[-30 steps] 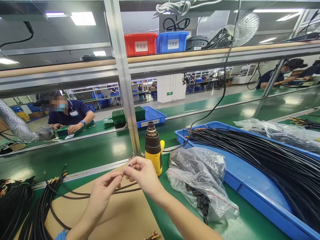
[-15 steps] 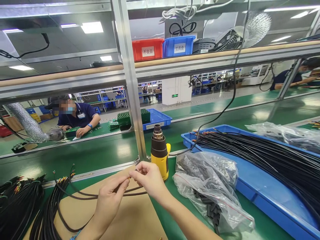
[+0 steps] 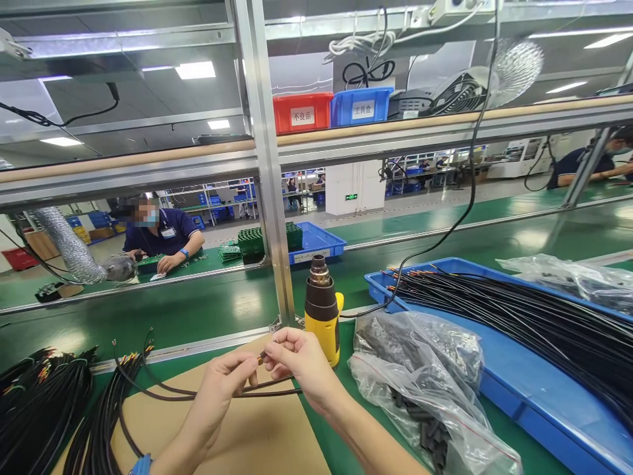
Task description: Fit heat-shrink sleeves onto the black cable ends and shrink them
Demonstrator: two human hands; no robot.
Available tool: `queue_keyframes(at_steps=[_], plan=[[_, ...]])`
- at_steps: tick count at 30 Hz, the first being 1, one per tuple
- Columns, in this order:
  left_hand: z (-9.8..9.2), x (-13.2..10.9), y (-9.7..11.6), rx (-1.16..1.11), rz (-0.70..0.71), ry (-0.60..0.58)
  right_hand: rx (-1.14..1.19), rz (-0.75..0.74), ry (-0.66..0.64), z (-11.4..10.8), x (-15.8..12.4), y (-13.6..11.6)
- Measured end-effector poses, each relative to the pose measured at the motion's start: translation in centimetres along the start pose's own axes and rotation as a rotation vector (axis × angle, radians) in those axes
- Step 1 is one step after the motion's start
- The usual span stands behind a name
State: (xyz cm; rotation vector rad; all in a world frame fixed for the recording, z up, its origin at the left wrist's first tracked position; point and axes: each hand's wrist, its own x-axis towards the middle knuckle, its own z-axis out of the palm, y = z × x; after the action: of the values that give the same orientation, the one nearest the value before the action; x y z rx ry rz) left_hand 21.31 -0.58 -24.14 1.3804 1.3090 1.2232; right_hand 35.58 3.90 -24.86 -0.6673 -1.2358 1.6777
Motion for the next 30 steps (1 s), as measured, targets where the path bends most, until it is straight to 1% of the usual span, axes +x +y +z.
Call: queue_keyframes(at_steps=[3, 6, 8, 10, 13, 15, 18, 22, 24, 26, 30], plan=[[-0.2, 0.1, -0.1, -0.069, -0.068, -0.043, 0.005, 0.007, -0.005, 0.1, 0.0, -0.1], [-0.3, 0.1, -0.2, -0.106, -0.088, -0.069, -0.019, 0.000, -0.010, 0.3, -0.2, -0.1], [-0.3, 0.1, -0.2, -0.112, -0.091, -0.067, -0.078, -0.024, -0.004, 0.3, -0.4, -0.1], [-0.2, 0.0, 0.0, -0.094, -0.071, -0.060, -0.188, -0.082, 0.015, 0.4, -0.5, -0.2], [-0.2, -0.3, 0.1, -0.056, 0.001, -0.067, -0.367, -0.181, 0.038, 0.3, -0.6, -0.2], [-0.1, -0.5, 0.0, -0.067, 0.016, -0.071, -0.402, -0.189, 0.025, 0.2, -0.4, -0.1], [0.1, -0.8, -0.4, -0.089, 0.010, -0.064, -0.376, -0.140, -0.018, 0.2, -0.1, 0.3], [0.2, -1.0, -0.7, -0.037, 0.061, -0.076, -0.295, -0.083, -0.044, 0.2, 0.1, 0.5], [-0.1, -0.8, -0.8, 0.005, 0.087, -0.084, -0.232, -0.047, -0.019, 0.2, 0.1, 0.5], [-0.6, -0.3, -1.0, 0.044, 0.094, -0.073, -0.182, -0.026, 0.039, 0.1, 0.3, 0.4], [-1.7, 0.5, -1.3, 0.151, 0.075, -0.033, -0.125, -0.027, 0.113, -0.1, 0.5, 0.4]])
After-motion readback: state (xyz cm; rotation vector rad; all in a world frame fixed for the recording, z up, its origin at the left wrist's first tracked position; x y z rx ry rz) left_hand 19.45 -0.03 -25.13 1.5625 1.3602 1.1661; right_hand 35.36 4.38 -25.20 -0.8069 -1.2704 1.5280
